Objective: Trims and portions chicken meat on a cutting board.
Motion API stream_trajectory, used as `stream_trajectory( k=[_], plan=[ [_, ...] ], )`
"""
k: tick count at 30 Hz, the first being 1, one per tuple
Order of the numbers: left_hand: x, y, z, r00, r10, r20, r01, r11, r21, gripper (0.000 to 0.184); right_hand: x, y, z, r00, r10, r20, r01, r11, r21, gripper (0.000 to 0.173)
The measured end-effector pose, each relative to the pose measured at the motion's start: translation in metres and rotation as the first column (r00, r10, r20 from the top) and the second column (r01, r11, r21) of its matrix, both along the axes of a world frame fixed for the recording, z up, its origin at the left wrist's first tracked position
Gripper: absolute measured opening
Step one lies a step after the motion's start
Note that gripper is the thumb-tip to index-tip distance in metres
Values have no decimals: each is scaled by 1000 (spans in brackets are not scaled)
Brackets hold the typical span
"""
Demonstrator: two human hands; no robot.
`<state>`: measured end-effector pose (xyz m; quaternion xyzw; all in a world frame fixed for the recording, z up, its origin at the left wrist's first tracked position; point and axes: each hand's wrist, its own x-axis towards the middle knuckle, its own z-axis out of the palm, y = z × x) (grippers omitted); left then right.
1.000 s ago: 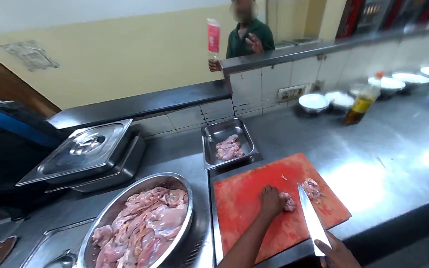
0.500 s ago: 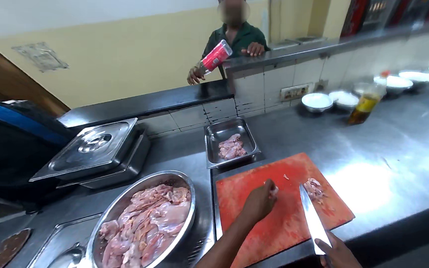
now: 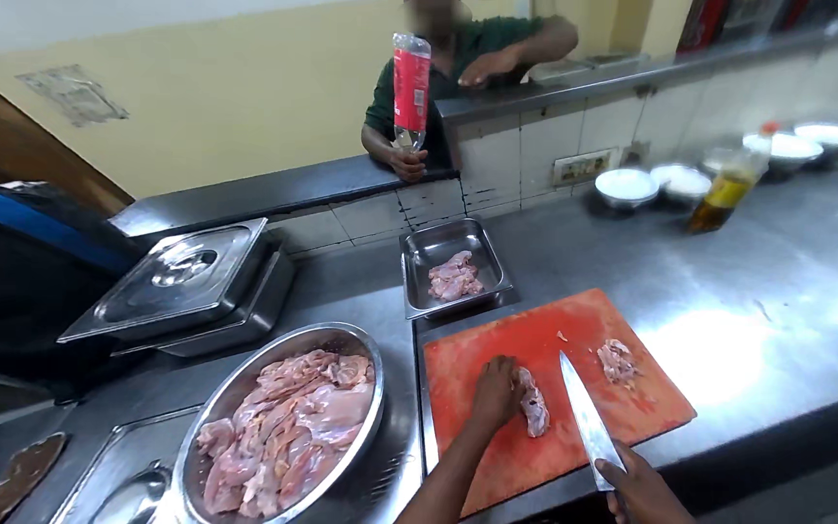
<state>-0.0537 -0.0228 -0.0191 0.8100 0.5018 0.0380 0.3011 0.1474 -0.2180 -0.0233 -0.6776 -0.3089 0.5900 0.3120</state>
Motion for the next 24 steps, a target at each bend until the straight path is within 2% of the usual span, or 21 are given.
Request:
stream_trajectory(
  k=[2, 4, 6, 8, 11, 13, 16, 19, 21, 24],
  plan=[
    [2, 15, -18, 999, 6, 33, -6, 1000, 3, 43, -2, -2, 0, 996, 78, 47, -77, 997, -10, 36],
    [0, 19, -25, 989, 22, 145, -16, 999, -43, 37, -4, -3, -1, 975, 197, 102, -195, 980, -27, 39],
    [-3, 16, -25, 972, 120, 203, -106, 991, -76, 37, -10, 1, 1, 946, 298, 130, -291, 954, -71, 40],
    [-5, 13, -32, 967, 145, 207, -146, 989, -9, 36, -13, 10, 0, 927, 341, 152, -321, 936, -145, 40],
    [-4, 6, -36, 981, 97, 169, -112, 990, 81, 34, -4, 26, 0, 946, 228, 231, -183, 962, -202, 40],
    [-2, 1, -38, 973, 128, 193, -151, 982, 109, 34, 7, 34, 3, 948, 145, 284, -90, 976, -198, 39],
    [2, -11, -46, 931, 150, 333, -223, 955, 193, 39, 4, 31, 15, 943, 184, 276, -143, 976, -161, 41],
    [2, -28, -59, 946, 17, 325, -117, 950, 291, 43, -13, 25, 18, 926, 296, 235, -253, 947, -197, 41],
    [0, -34, -70, 953, -40, 300, -78, 924, 373, 39, -12, 28, 8, 933, 254, 253, -204, 956, -210, 40],
    [-3, -37, -72, 956, -28, 293, -84, 927, 365, 39, 5, 39, 2, 939, 108, 326, -44, 979, -197, 40]
  ],
)
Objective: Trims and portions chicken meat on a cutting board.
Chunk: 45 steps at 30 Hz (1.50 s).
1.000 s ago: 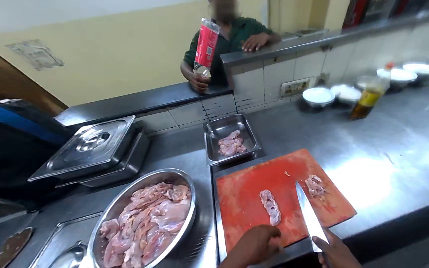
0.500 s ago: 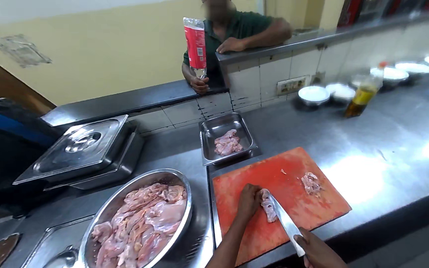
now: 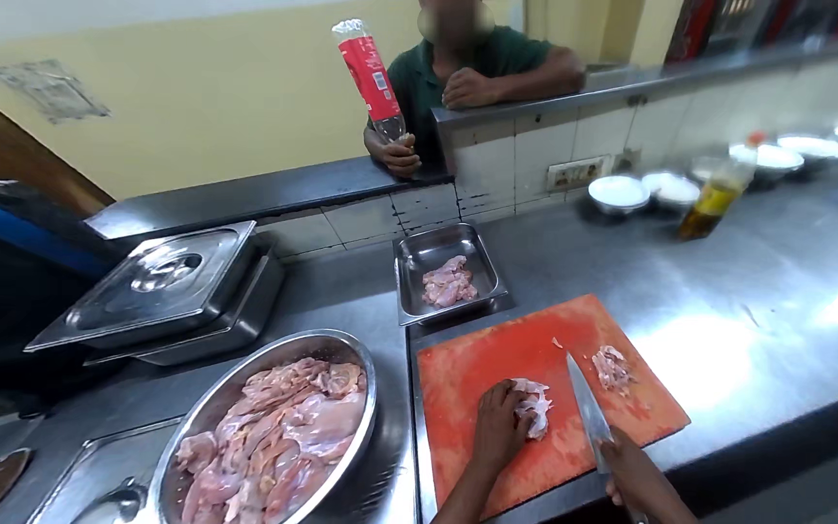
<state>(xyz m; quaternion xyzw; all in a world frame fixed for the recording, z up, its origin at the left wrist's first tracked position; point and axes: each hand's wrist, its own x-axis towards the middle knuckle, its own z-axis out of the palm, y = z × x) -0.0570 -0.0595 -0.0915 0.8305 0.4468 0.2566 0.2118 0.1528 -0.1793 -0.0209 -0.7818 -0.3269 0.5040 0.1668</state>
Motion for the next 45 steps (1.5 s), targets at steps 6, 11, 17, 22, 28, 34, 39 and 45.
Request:
stream_trajectory(
  k=[6, 11, 17, 22, 28, 34, 39, 45],
  plan=[
    [2, 20, 26, 990, -141, -18, 136, 976, -168, 51, -14, -4, 16, 985, 170, -3, -170, 985, 2, 41],
    [8, 31, 49, 919, -307, -247, 223, 922, -316, 45, -13, 5, 3, 994, 107, 31, -106, 994, -18, 39],
    [7, 25, 52, 936, -268, -226, 186, 927, -327, 51, -15, -4, 23, 959, 250, 136, -248, 968, -35, 39],
    [18, 23, 65, 877, -330, -349, 188, 904, -384, 47, -35, -13, 27, 842, 440, 313, -441, 895, -71, 40],
    [21, 17, 63, 908, -315, -278, 188, 896, -402, 31, -49, -19, 45, 787, 511, 347, -473, 860, -193, 39],
    [19, 15, 63, 930, -284, -233, 165, 890, -424, 27, -62, 22, 30, 773, 518, 365, -479, 855, -200, 40],
    [17, 11, 58, 941, -270, -206, 186, 917, -353, 29, -71, 83, 28, 761, 516, 394, -523, 847, -99, 48],
    [12, 10, 58, 948, -254, -191, 165, 906, -390, 27, -43, 42, 18, 789, 495, 363, -493, 863, -106, 47]
  ],
)
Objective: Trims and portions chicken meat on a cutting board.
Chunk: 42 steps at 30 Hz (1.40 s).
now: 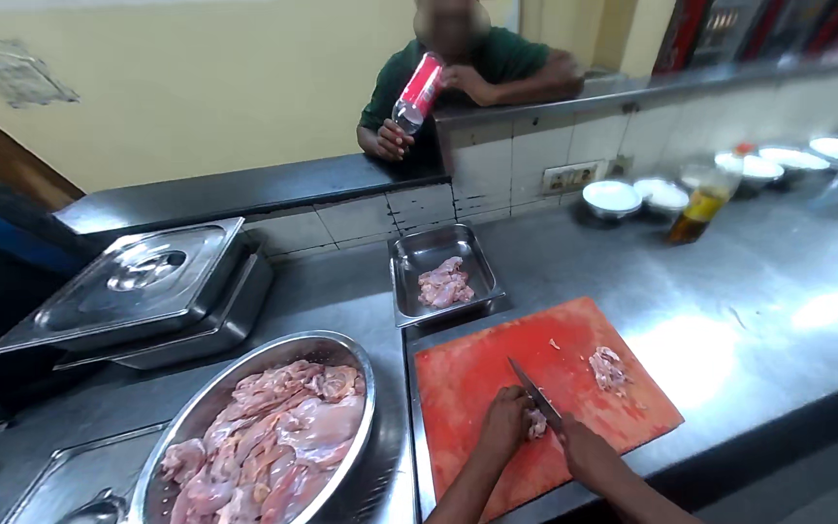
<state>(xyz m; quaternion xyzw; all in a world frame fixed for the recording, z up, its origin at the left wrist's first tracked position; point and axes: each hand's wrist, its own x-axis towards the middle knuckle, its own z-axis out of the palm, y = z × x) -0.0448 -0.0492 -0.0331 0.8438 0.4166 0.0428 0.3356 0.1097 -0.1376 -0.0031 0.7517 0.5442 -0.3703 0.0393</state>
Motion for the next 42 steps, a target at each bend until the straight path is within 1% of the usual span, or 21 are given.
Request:
stream_trajectory(
  k=[3, 5, 7, 9, 10, 12, 14, 17, 20, 23, 25, 27, 31, 34, 35, 37, 38, 39, 40, 41, 42],
  plan=[
    [-4, 1, -5, 997, -2, 78, 0, 1000, 24, 28, 48, -14, -4, 988, -151, 23, 150, 988, 20, 51],
    [-5, 5, -2, 998, -14, 69, 14, 1000, -13, 29, 72, -13, -4, 977, -215, 7, 215, 977, 10, 48],
    [-2, 14, 4, 999, -40, 12, 41, 998, -42, 30, 66, -16, 2, 974, -221, -44, 221, 975, -4, 46],
    [8, 15, 13, 995, -72, -63, 69, 997, -46, 40, 50, -25, 1, 972, -219, -89, 220, 976, 0, 43],
    [15, 12, 17, 994, -74, -82, 71, 997, -27, 43, 44, -27, -2, 967, -233, -99, 236, 972, 11, 41],
    [31, 6, 16, 996, -72, -58, 75, 996, 46, 44, 43, -29, -7, 962, -257, -96, 262, 964, 50, 40],
    [49, 3, 9, 992, -120, -36, 123, 988, 91, 43, 49, -30, -5, 967, -244, -69, 249, 966, 73, 39],
    [67, 5, -2, 975, -205, -89, 213, 973, 84, 35, 60, -37, 3, 987, -159, 10, 158, 986, 48, 38],
    [69, 10, 0, 959, -250, -131, 260, 963, 64, 32, 67, -49, 11, 995, -65, 78, 65, 998, 1, 38],
    [66, 12, 0, 950, -287, -121, 294, 955, 45, 31, 59, -54, 13, 992, -15, 127, 20, 999, -39, 38],
    [68, 11, 0, 954, -280, -107, 285, 958, 36, 30, 49, -43, 7, 991, -30, 127, 34, 999, -32, 40],
    [71, 10, 2, 953, -278, -121, 282, 959, 19, 31, 41, -18, 3, 994, -55, 92, 53, 998, 25, 45],
    [66, 7, 2, 949, -290, -124, 296, 955, 34, 31, 36, 37, 6, 998, -38, 47, 35, 998, 60, 44],
    [51, 6, 5, 940, -333, -77, 336, 941, 41, 28, 59, 36, 10, 994, -108, -2, 108, 991, 77, 47],
    [43, 5, 6, 939, -343, -23, 343, 939, 35, 29, 73, 27, 9, 988, -153, -9, 154, 984, 85, 49],
    [24, 5, 6, 946, -278, 168, 271, 960, 65, 32, 97, 7, 6, 956, -275, -101, 285, 952, 107, 52],
    [15, 7, 7, 951, -188, 247, 175, 982, 72, 34, 104, -5, 4, 930, -323, -174, 346, 929, 128, 50],
    [8, 12, 10, 960, -76, 270, 60, 996, 66, 36, 108, -16, 3, 898, -367, -241, 406, 903, 138, 47],
    [4, 18, 12, 971, 34, 235, -47, 998, 49, 38, 108, -27, 2, 861, -409, -301, 462, 878, 128, 45],
    [1, 24, 11, 983, 103, 152, -110, 993, 38, 41, 106, -38, 1, 825, -444, -350, 504, 858, 100, 43],
    [1, 28, 8, 992, 121, 36, -122, 992, 26, 46, 103, -48, -1, 789, -471, -396, 536, 841, 68, 42]
  ],
)
